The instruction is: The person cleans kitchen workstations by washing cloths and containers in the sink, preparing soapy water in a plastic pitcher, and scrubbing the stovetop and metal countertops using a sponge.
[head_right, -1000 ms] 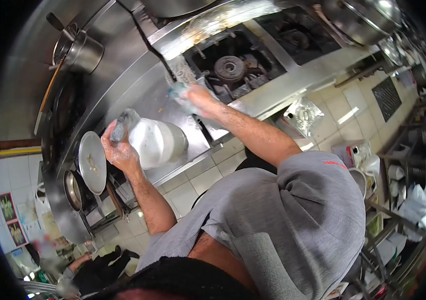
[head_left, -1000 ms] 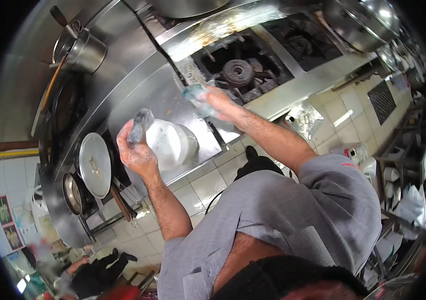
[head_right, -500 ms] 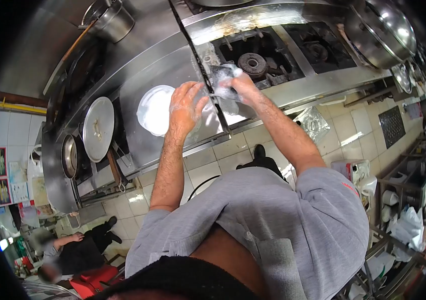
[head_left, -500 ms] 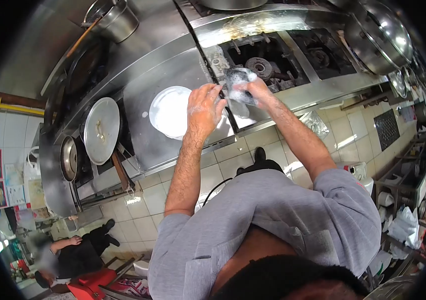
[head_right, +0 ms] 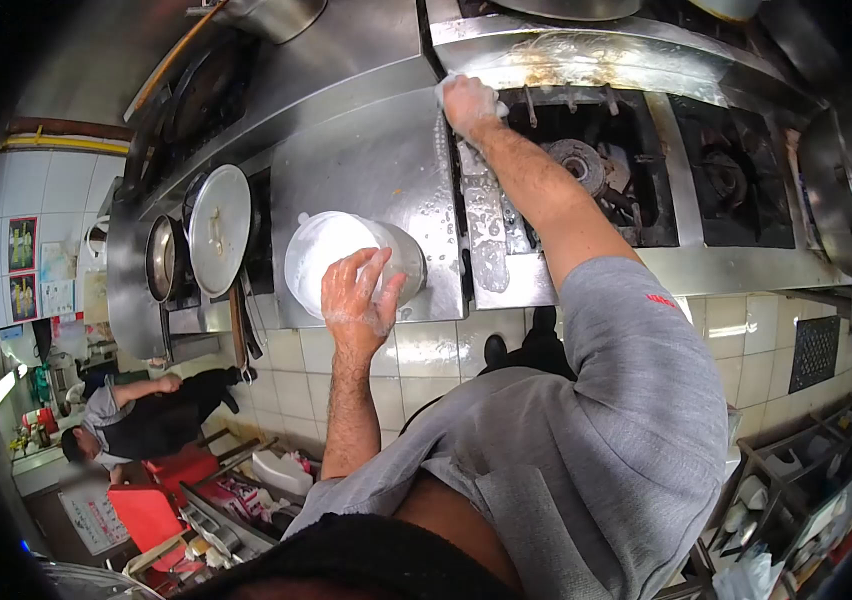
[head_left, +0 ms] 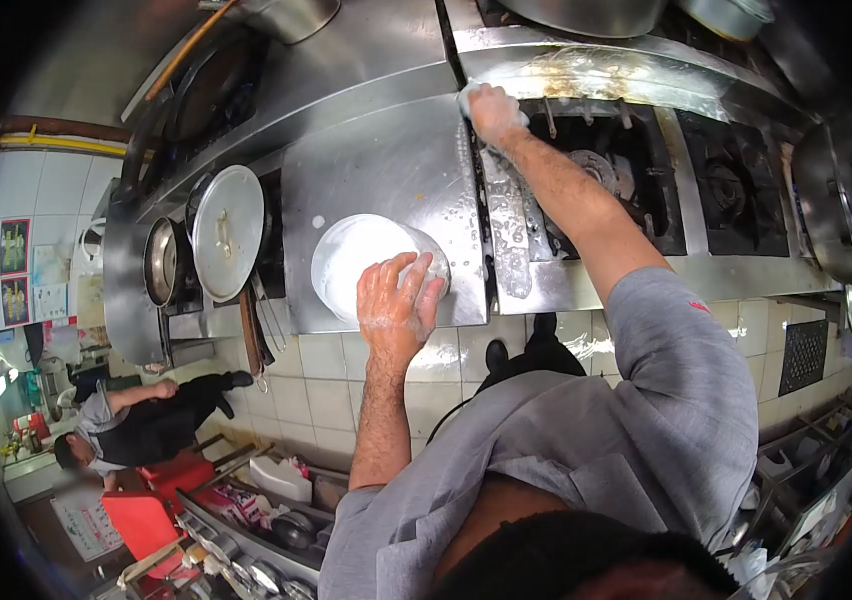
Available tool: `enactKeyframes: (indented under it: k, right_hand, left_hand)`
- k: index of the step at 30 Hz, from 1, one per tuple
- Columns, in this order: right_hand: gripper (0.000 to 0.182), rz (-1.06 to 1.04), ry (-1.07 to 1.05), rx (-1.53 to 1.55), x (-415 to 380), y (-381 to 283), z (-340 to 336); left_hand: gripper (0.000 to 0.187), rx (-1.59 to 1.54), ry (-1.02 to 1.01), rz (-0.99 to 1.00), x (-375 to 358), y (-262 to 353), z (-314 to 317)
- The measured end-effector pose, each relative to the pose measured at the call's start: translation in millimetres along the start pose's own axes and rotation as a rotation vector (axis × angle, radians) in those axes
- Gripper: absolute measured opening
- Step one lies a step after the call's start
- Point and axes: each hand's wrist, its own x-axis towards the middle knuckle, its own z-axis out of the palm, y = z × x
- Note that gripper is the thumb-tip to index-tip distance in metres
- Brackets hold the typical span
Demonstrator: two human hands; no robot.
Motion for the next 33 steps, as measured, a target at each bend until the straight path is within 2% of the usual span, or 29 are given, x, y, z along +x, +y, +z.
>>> enactKeyframes:
  k: [1, 4, 7, 9, 10, 12, 15, 16, 18, 19, 21, 23, 24, 25, 27, 29, 30, 31, 32, 33]
  right_hand:
    - [0.023, -0.076, -0.13, -0.086, -8, -4, 11]
    - [0.022, -0.057, -0.111, -0.067, -20, -15, 4]
    - [0.024, -0.023, -0.097, -0.05, -25, -22, -3]
    - [0.024, -0.038, -0.336, 0.024, -45, -40, -30]
    - [0.024, -0.027, -0.334, 0.021, -59, -45, -37]
    - [0.024, 0.088, -0.35, 0.2, -92, -55, -48]
    - [0.025, 0.068, -0.313, 0.225, -156, -63, -53]
    - [0.025, 0.123, -0.333, 0.214, -188, -64, -60]
    - [0.026, -0.043, -0.363, 0.28, -234, -63, -92]
    - [0.026, -0.043, -0.352, 0.216, -258, -57, -98]
    - [0.023, -0.097, -0.123, 0.145, -307, -17, -99]
    - [0.022, 0.134, -0.139, 0.126, -342, 55, -113]
    - [0.022, 0.193, -0.223, 0.102, -350, 94, -141]
    - [0.022, 0.278, -0.104, 0.023, -363, 135, -149]
    - [0.025, 0.625, -0.14, -0.253, -377, 187, -174]
    - [0.027, 0.663, -0.15, -0.289, -384, 192, -173]
    - [0.029, 0.68, -0.173, -0.305, -378, 191, -166]
    - [0.029, 0.514, -0.216, -0.284, -377, 177, -154]
    - [0.029, 0.517, -0.149, -0.236, -376, 151, -136]
    - [0.028, 0.421, -0.077, -0.14, -375, 129, -123]
  left_hand:
    - [0.039, 0.003, -0.016, -0.013, -1, 1, 1]
    - [0.036, 0.031, -0.006, -0.055, -1, 2, 5]
    - [0.036, 0.06, 0.022, -0.014, 2, 1, 7]
    - [0.035, 0.057, 0.036, 0.014, 3, 0, 8]
    - [0.035, 0.05, 0.035, 0.022, 3, -1, 8]
    - [0.034, 0.061, 0.035, 0.041, 1, -3, 9]
    - [0.033, 0.057, 0.055, 0.1, -4, -8, 11]
    - [0.032, 0.053, 0.068, 0.115, -7, -9, 13]
    - [0.029, 0.041, 0.097, 0.115, -9, -9, 16]
    - [0.029, 0.003, 0.088, 0.132, -10, -9, 16]
    - [0.027, 0.03, 0.174, 0.184, -11, -8, 14]
    - [0.025, -0.02, 0.166, 0.182, -17, -2, 8]
    - [0.024, -0.022, 0.234, 0.204, -19, 3, 4]
    - [0.023, -0.026, 0.301, 0.227, -20, 8, 1]
    - [0.022, -0.125, 0.327, 0.231, -30, 22, 14]
    - [0.023, -0.507, 0.178, 0.317, -39, 46, 32]
    - [0.028, -0.535, 0.075, 0.297, -43, 54, 49]
    - [0.034, -0.556, -0.029, 0.273, -49, 60, 68]
    - [0.034, -0.557, -0.016, 0.278, -55, 63, 88]
    - [0.043, -0.467, -0.109, 0.232, -60, 66, 111]
